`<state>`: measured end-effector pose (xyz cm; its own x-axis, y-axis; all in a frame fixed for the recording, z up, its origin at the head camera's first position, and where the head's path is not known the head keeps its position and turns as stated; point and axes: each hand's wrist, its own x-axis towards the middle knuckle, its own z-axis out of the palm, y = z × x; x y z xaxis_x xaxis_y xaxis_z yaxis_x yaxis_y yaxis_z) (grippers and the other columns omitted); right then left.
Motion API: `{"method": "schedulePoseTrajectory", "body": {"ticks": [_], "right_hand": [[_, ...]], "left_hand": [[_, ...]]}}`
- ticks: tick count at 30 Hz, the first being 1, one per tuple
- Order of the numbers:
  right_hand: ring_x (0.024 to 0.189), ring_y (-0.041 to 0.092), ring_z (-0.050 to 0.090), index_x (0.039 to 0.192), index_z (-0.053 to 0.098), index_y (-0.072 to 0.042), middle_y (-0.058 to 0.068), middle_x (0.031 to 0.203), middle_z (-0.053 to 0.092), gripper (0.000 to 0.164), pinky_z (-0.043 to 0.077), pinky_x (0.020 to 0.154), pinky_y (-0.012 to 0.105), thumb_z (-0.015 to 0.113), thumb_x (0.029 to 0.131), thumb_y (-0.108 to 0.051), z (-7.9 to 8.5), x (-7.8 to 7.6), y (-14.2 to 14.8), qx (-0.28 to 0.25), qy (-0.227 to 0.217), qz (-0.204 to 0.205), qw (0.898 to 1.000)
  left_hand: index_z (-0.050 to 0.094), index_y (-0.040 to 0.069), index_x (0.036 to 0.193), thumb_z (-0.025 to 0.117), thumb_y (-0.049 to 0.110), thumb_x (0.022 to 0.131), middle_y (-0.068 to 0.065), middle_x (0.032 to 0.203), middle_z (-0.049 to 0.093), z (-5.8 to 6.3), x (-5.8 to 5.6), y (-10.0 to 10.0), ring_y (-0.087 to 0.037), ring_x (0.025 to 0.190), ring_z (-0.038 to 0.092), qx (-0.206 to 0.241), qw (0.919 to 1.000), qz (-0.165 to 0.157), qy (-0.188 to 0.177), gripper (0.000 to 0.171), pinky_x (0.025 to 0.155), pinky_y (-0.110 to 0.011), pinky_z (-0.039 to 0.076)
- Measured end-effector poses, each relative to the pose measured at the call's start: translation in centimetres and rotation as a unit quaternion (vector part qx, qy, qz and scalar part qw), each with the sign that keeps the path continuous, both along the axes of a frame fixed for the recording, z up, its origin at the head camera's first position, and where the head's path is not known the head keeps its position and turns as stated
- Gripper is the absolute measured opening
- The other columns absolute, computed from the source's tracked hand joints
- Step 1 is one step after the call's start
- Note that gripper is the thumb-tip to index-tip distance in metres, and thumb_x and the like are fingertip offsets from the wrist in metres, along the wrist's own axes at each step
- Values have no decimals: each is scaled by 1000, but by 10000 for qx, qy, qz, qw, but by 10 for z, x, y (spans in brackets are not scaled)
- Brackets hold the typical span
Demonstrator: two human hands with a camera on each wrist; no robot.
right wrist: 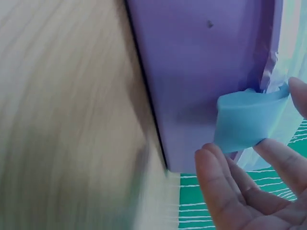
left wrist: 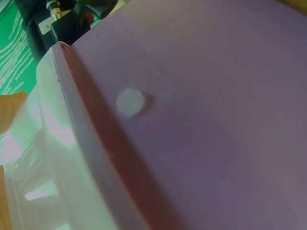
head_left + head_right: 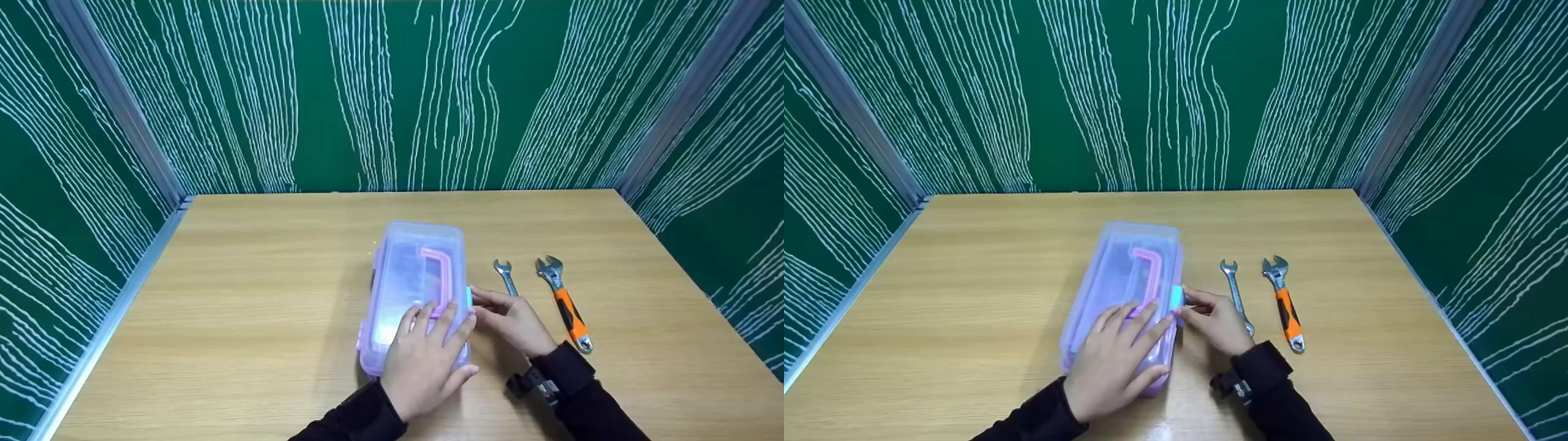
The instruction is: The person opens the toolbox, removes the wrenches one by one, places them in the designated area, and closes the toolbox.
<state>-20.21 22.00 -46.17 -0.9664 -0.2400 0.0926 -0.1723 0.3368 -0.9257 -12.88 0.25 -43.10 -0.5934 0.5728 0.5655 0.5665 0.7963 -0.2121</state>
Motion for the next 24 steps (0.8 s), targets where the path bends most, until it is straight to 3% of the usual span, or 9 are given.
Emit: {"method": "schedulePoseTrajectory", "body": {"ticks": [8,13,17,24], "right_hand": [[103,0,66,135,52,7,29,130,59,53,53,89,20,70,89,-10,-1,-1,-3,-624,-384,-18,9973],[101,2,67,137,48,9,30,132,57,56,55,88,24,70,89,-10,0,2,-6,-881,-633,-109,9940],[99,7,69,139,46,9,28,133,57,58,56,88,27,70,89,-9,2,4,-10,-1245,-1027,-307,9864],[101,11,68,141,44,8,13,125,65,59,55,92,27,68,89,-6,-3,4,-13,-1968,-1526,-458,9674]], "left_hand": [[52,24,141,45,66,92,-5,138,58,-1,0,0,-27,124,56,14,9999,-34,102,65,104,-45,42],[51,24,141,43,65,93,-6,140,57,0,0,-1,-27,125,54,-16,10000,-48,-4,64,105,-45,41],[51,24,141,47,64,92,-6,140,57,0,0,-1,-27,125,54,-7,10000,-69,-61,64,105,-45,41],[52,24,142,49,64,91,-6,140,57,1,0,-1,-27,125,55,29,9999,-93,-139,64,105,-46,41]]}}
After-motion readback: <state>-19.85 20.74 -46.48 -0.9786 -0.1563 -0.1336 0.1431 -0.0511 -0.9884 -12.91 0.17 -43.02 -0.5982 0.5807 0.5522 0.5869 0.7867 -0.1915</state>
